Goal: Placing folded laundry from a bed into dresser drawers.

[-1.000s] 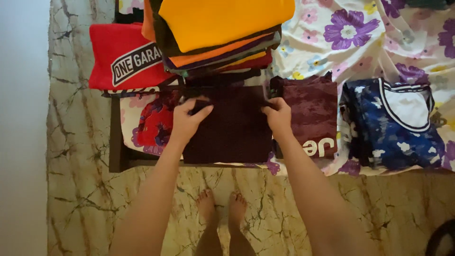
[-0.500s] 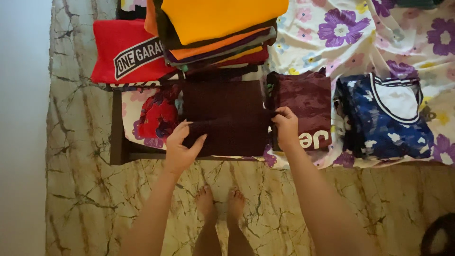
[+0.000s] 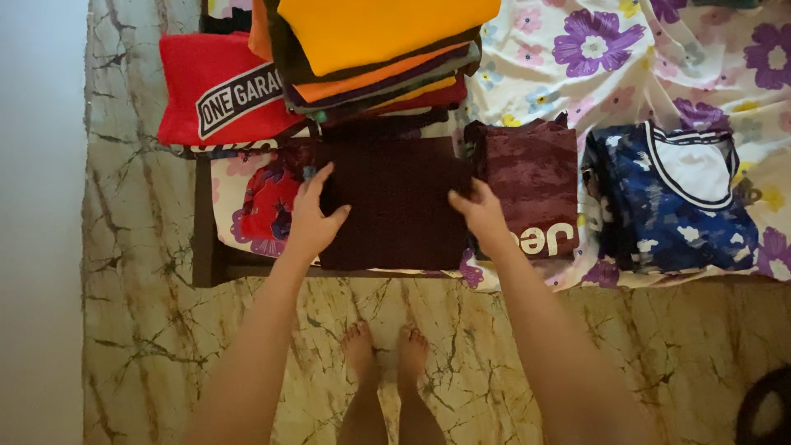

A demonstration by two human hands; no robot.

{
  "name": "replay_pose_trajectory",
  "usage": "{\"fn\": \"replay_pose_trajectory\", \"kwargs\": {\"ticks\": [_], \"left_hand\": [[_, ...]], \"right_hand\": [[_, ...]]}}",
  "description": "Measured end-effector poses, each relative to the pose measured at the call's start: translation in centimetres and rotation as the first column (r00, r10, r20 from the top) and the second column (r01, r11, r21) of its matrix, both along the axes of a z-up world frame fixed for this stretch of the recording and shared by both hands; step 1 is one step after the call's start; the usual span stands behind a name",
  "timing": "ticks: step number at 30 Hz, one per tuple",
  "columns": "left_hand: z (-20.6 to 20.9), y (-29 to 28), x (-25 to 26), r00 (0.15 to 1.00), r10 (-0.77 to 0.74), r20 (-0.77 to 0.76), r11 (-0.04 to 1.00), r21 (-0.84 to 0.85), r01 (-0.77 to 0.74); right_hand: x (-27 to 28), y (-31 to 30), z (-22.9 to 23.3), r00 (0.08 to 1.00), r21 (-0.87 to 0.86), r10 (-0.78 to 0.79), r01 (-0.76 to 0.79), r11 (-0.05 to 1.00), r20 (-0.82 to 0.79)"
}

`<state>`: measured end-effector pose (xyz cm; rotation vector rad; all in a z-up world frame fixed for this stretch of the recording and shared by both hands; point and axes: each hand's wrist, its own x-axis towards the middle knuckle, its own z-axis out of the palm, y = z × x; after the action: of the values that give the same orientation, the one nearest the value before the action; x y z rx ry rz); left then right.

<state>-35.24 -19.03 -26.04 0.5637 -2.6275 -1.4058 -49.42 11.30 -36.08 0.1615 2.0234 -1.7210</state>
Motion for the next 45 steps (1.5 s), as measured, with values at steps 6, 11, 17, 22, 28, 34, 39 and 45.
{"fn": "replay_pose_trajectory", "kwargs": {"ticks": [6, 11, 17, 22, 28, 34, 39, 45], "left_hand": [[-8.6, -0.9, 1.8, 0.924, 0.37, -0.091, 0.927, 0.091, -0.363], [-3.8, 0.3, 2.0, 0.89, 0.39, 0.238, 0.913, 0.03, -0.408], [-6.7, 0.5, 2.0, 0.912, 0.406, 0.057, 0.912, 0.03, -0.408], [-6.4, 0.3, 1.9, 0.896, 0.415, -0.158, 0.899, -0.081, -0.431], [-6.5, 0.7, 0.4, 0.911, 0.412, 0.029, 0.907, 0.078, -0.413], [-9.1, 1.0, -1.9, 0.956, 0.288, 0.059, 0.945, -0.182, -0.274], [-7.5, 2.4, -2.5, 0.997, 0.056, -0.051, 0.998, 0.017, -0.055], [-9.1, 3.9, -0.9, 0.977, -0.004, -0.215, 0.986, -0.162, -0.031]], "right_hand": [[1.5, 0.0, 0.8, 0.996, 0.227, 0.064, -0.05, 0.973, -0.054], [1.3, -0.1, 1.9, 0.994, 0.266, 0.015, -0.043, 0.963, 0.106], [2.2, -0.9, 4.6, 0.996, 0.202, 0.055, -0.069, 0.977, 0.073], [1.8, -0.5, 2.0, 1.0, 0.272, -0.011, 0.009, 0.962, 0.008], [2.1, -1.3, 4.2, 0.987, 0.287, -0.018, -0.029, 0.957, 0.159], [2.0, -2.1, 3.8, 0.994, 0.156, -0.017, 0.0, 0.988, 0.107], [2.8, -6.0, 6.2, 0.757, 0.686, 0.254, 0.328, 0.649, -0.602], [2.6, -12.7, 1.8, 0.904, 0.274, 0.136, -0.021, 0.961, -0.405]]}}
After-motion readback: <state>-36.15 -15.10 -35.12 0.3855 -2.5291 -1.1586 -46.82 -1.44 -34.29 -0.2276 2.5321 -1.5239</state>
